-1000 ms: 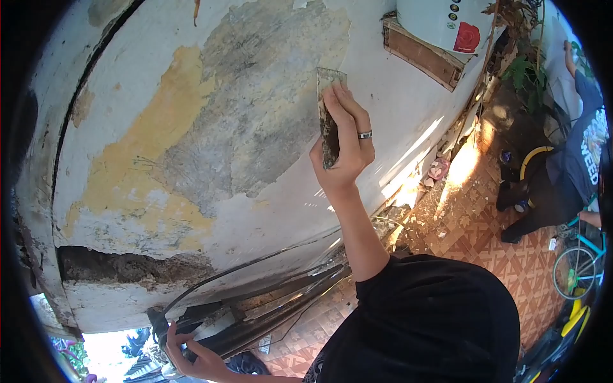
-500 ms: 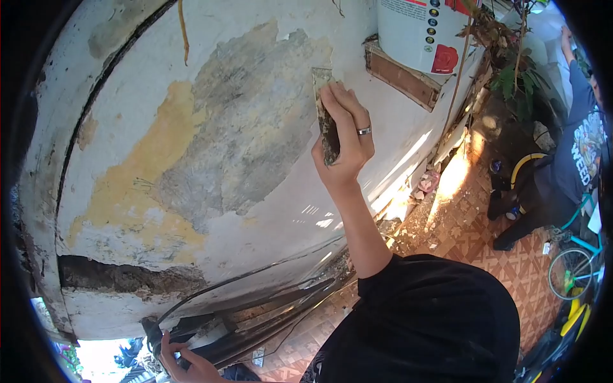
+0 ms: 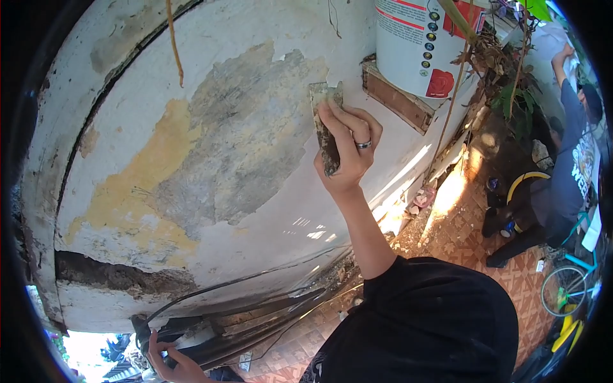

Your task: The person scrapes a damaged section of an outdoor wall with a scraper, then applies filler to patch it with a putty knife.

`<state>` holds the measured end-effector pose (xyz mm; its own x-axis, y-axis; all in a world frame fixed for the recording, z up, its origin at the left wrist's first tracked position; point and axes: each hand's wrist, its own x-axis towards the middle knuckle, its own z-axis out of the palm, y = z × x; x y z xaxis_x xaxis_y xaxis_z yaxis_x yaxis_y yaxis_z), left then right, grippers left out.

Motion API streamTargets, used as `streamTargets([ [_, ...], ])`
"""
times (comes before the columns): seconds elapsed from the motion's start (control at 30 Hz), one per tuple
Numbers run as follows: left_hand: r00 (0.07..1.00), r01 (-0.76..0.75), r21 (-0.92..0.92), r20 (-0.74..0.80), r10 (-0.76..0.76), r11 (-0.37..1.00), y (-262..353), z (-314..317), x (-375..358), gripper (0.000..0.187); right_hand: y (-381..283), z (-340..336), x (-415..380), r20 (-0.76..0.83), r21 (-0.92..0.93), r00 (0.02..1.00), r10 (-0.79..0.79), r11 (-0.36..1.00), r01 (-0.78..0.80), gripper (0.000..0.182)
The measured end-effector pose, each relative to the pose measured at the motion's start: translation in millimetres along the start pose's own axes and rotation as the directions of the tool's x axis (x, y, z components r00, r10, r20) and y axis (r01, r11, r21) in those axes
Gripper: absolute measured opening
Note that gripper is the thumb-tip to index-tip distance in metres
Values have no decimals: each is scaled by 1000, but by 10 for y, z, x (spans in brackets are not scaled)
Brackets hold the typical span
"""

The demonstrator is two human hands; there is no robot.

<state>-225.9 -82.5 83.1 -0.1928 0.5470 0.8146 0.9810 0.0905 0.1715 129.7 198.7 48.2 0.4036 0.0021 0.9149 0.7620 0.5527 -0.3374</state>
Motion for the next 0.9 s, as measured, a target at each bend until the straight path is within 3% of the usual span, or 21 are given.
streamTargets([
  [0.13, 996, -87, 20, -4, 87, 996, -3, -10, 18, 33, 28, 23, 74, -14, 5, 1000, -3, 1000, 3, 45],
  [0.47, 999, 19, 9, -38, -18, 1000, 114, 7, 9, 33, 112, -11, 217, -3, 12, 999, -54, 998, 54, 47],
  [0.77, 999, -27, 17, -33, 28, 999, 189, -2, 47, 38, -130, 108, 240, -57, 112, 996, 64, 992, -57, 56],
  [0.9, 997, -47, 17, -62, 48, 999, 238, 6, 63, 37, -283, 132, 294, -51, 53, 982, 180, 983, -178, 58],
])
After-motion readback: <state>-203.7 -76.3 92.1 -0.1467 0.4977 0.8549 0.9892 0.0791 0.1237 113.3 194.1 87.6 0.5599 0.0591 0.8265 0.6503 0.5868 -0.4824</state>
